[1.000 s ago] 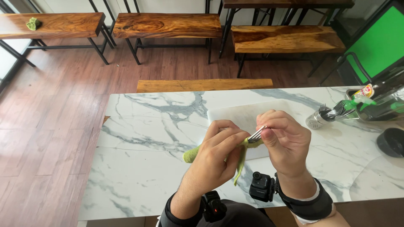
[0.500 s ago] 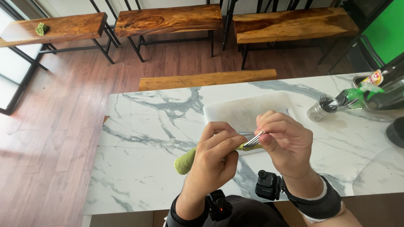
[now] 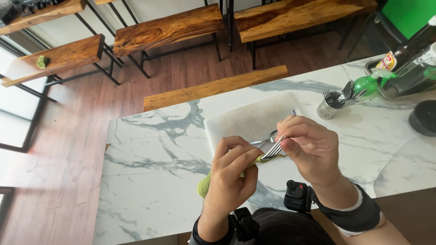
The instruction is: The recorder is cleaning forks and spoons using a green cloth.
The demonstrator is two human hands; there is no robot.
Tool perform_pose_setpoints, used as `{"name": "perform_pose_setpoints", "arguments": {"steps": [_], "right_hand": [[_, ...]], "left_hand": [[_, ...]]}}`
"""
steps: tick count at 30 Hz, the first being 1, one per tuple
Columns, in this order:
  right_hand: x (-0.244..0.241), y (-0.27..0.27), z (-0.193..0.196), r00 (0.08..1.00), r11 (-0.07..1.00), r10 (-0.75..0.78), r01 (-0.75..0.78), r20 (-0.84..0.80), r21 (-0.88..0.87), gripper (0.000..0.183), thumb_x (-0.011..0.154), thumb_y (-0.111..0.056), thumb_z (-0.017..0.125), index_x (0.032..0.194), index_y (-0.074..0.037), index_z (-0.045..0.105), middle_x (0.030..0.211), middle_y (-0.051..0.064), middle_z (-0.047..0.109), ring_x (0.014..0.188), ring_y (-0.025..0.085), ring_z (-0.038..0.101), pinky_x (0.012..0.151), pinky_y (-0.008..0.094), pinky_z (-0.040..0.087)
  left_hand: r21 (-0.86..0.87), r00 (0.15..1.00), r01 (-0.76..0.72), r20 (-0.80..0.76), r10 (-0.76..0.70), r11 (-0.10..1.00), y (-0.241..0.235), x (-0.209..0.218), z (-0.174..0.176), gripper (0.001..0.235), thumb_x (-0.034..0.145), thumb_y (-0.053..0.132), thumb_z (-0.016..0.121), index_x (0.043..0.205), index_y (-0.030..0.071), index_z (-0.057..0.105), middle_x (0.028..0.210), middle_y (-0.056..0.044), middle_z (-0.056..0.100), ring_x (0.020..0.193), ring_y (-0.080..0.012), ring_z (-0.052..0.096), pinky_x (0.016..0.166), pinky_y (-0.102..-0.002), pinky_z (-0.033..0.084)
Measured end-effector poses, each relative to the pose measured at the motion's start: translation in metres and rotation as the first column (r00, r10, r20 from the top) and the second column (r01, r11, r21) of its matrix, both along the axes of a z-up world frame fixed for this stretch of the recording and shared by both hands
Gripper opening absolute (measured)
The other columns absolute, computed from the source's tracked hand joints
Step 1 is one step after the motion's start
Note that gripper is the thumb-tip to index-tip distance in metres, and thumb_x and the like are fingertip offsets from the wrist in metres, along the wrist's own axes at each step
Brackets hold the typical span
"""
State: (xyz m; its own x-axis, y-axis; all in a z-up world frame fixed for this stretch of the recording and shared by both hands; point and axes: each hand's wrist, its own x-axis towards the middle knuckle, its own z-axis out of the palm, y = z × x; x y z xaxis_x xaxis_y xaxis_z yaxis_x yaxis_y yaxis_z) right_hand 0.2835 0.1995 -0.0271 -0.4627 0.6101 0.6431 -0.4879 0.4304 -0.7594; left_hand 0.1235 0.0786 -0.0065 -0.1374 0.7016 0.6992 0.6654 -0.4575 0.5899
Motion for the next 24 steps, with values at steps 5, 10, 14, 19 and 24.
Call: {"name": "perform_pose_setpoints", "arguments": {"steps": [5,10,14,19,24], "right_hand": [[0.022,0.017,-0.012,0.999,0.996,0.007,-0.01,-0.031,-0.083,0.012,0.104,-0.012,0.072,0.105,0.0,0.07,0.098,0.008,0.067,0.095,0.02,0.062,0.093,0.038,0.051],[0.05,0.045,-0.023,0.991,0.994,-0.005,-0.009,-0.134,-0.105,0.013,0.107,-0.013,0.073,0.105,-0.001,0.071,0.097,0.008,0.069,0.093,0.017,0.061,0.089,0.036,0.048],[0.07,0.065,-0.023,0.98,0.988,-0.043,0.013,-0.194,-0.152,0.016,0.109,-0.016,0.071,0.113,-0.001,0.071,0.099,0.007,0.067,0.095,0.016,0.059,0.096,0.038,0.047],[0.08,0.082,-0.03,0.97,0.966,-0.029,-0.035,-0.242,-0.255,0.021,0.111,-0.022,0.069,0.119,-0.002,0.069,0.092,0.004,0.064,0.089,0.014,0.055,0.092,0.039,0.046],[0.088,0.097,-0.037,0.943,0.953,-0.05,-0.054,-0.329,-0.3,0.024,0.115,-0.027,0.069,0.108,-0.005,0.067,0.094,0.004,0.063,0.082,0.015,0.054,0.081,0.033,0.04]], "left_hand": [[-0.013,0.998,-0.015,-0.055,0.014,1.0,0.01,0.016,0.002,0.041,0.071,-0.012,0.066,0.109,0.003,0.07,0.1,-0.006,0.072,0.105,-0.0294,0.063,0.088,-0.037,0.054],[-0.034,0.995,-0.007,-0.103,0.004,0.999,0.025,0.032,0.002,0.042,0.072,-0.011,0.068,0.111,0.004,0.072,0.099,-0.006,0.071,0.106,-0.0294,0.064,0.087,-0.037,0.055],[-0.033,0.991,0.028,-0.129,-0.032,0.999,0.034,0.037,-0.001,0.04,0.074,-0.012,0.069,0.111,0.004,0.071,0.101,-0.007,0.071,0.106,-0.0296,0.063,0.087,-0.037,0.055],[-0.072,0.975,0.115,-0.184,-0.127,0.991,0.04,0.038,0.012,0.047,0.075,-0.014,0.065,0.12,0.001,0.067,0.106,-0.011,0.072,0.106,-0.033,0.064,0.088,-0.04,0.056],[-0.075,0.975,0.216,0.061,-0.212,0.974,0.04,0.033,0.004,0.037,0.091,-0.007,0.07,0.128,0.0,0.066,0.103,-0.013,0.073,0.089,-0.0237,0.072,0.077,-0.034,0.058]]}}
